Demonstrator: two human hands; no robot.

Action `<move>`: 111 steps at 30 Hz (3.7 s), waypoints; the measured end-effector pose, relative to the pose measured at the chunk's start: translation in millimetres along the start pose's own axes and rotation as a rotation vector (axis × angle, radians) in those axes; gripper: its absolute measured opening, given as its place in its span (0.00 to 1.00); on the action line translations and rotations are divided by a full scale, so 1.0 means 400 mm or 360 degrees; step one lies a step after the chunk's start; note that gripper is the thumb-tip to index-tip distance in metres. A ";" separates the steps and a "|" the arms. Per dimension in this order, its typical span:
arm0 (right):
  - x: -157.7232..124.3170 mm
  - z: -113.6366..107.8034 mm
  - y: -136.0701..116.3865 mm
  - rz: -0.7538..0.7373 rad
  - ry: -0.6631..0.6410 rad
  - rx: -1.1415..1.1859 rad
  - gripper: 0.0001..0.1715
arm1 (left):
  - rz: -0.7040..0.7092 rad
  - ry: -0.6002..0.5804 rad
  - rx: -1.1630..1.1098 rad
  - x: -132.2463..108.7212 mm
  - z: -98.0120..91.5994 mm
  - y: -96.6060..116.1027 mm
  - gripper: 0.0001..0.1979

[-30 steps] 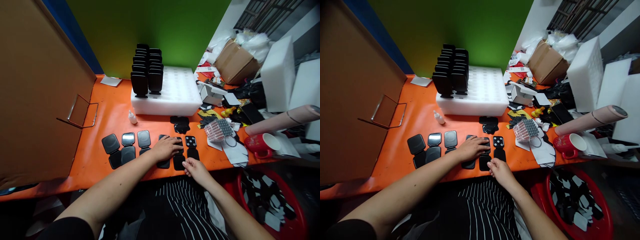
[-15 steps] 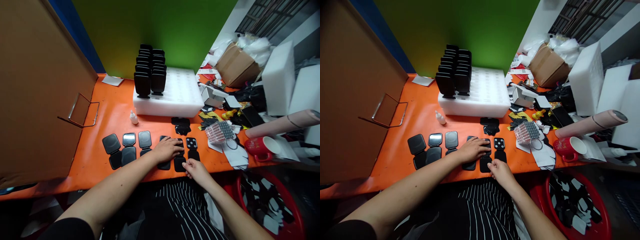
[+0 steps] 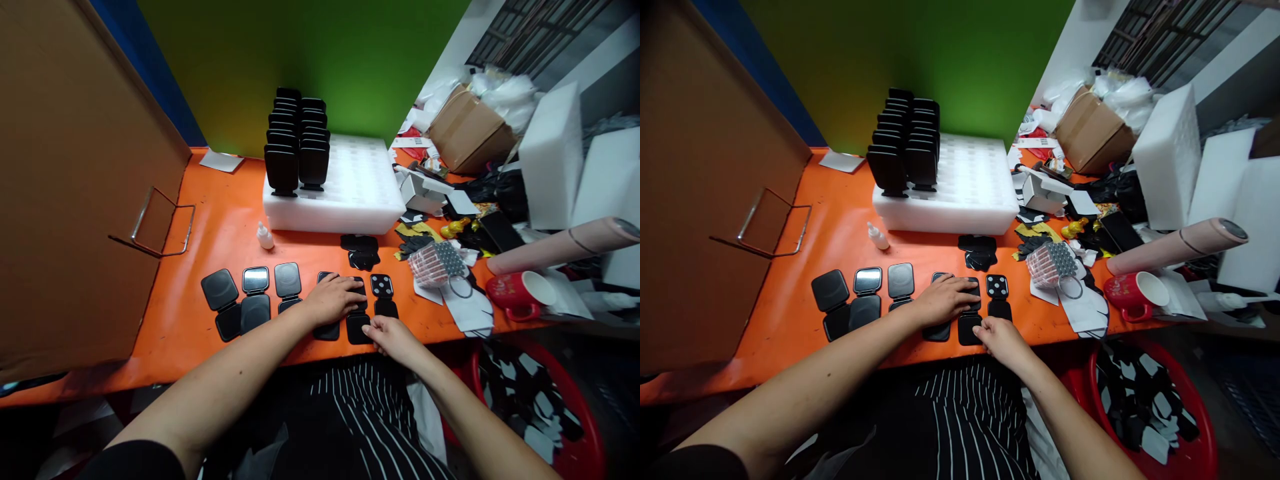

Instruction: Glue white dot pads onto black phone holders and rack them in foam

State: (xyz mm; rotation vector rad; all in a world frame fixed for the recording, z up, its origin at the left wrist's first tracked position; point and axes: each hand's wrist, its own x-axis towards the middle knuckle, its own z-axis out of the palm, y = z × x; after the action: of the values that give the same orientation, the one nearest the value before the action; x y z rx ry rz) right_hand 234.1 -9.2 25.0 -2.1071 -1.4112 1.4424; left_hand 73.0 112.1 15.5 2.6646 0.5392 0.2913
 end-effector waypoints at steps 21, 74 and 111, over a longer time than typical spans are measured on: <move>0.007 -0.070 -0.049 -0.0447 0.0665 -0.0757 0.15 | -0.0015 -0.0004 -0.0044 -0.001 -0.001 0.000 0.14; 0.128 -0.178 0.044 -0.0025 0.0343 0.0621 0.16 | 0.0019 -0.0111 0.0142 0.046 0.078 0.177 0.20; 0.156 -0.208 0.014 -0.0086 0.0518 -0.0603 0.16 | -0.0075 -0.0214 0.0068 0.059 0.068 0.186 0.18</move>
State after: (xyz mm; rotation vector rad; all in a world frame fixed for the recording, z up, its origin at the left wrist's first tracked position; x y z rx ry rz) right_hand 308.7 63.9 25.1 -2.3622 -1.6873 0.8064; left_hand 126.5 49.5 25.6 2.6840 0.5706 0.0873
